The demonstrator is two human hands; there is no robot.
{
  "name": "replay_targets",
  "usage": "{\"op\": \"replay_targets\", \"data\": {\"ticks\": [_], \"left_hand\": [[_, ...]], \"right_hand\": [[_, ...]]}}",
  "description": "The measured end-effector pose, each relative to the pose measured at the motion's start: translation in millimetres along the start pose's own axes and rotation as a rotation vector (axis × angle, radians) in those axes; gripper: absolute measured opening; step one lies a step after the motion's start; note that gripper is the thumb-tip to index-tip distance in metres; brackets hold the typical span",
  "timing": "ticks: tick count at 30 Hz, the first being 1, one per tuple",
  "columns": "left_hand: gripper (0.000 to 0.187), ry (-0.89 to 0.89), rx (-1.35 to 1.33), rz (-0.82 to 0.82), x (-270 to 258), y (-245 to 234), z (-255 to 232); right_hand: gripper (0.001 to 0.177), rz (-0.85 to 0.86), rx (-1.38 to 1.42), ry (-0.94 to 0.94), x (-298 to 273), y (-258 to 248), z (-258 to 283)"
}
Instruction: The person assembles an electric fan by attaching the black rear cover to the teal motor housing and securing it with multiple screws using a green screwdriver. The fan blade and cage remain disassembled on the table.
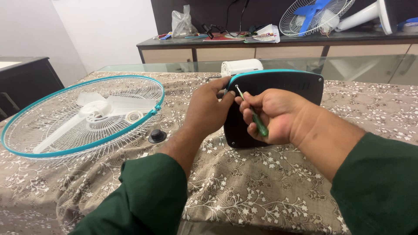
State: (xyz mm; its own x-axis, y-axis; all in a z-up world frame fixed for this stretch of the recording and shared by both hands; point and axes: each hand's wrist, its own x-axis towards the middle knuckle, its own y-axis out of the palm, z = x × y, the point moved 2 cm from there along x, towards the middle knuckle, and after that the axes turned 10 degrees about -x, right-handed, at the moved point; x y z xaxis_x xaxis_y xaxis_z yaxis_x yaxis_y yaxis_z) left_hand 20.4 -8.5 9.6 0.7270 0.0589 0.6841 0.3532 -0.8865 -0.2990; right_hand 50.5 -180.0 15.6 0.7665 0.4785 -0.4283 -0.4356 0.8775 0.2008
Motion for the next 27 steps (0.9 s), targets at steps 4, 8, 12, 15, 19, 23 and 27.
{"op": "replay_targets", "data": {"ticks": [4,8,12,15,19,23,27], "left_hand": [[0.043,0.01,-0.085,0.089,-1,-7,6],[0.05,0.111,-0.04,0.188,-9,-20,6],[0.052,-0.087,0.083,0.154,-36,-45,10],[0.037,-0.158,0.264,0.06,-57,-70,12],[0.029,-0.526,0.485,-0.004,-89,-93,25],[0.026,-0.672,0.565,0.155,-110,-93,32],[0.024,-0.722,0.726,0.24,-119,-90,34]], "right_hand": [[0.02,0.2,0.061,-0.069,4,-3,-2],[0.026,0.016,-0.208,-0.262,6,-6,-17],[0.028,0.0,-0.605,-0.387,8,-10,-44],[0.024,-0.167,-1.086,-0.546,7,-12,-66],[0.024,-0.23,-1.275,-0.799,0,-19,-91],[0.024,-0.303,-1.269,-0.672,2,-26,-96],[0.023,-0.319,-1.248,-0.744,1,-28,-96]]}}
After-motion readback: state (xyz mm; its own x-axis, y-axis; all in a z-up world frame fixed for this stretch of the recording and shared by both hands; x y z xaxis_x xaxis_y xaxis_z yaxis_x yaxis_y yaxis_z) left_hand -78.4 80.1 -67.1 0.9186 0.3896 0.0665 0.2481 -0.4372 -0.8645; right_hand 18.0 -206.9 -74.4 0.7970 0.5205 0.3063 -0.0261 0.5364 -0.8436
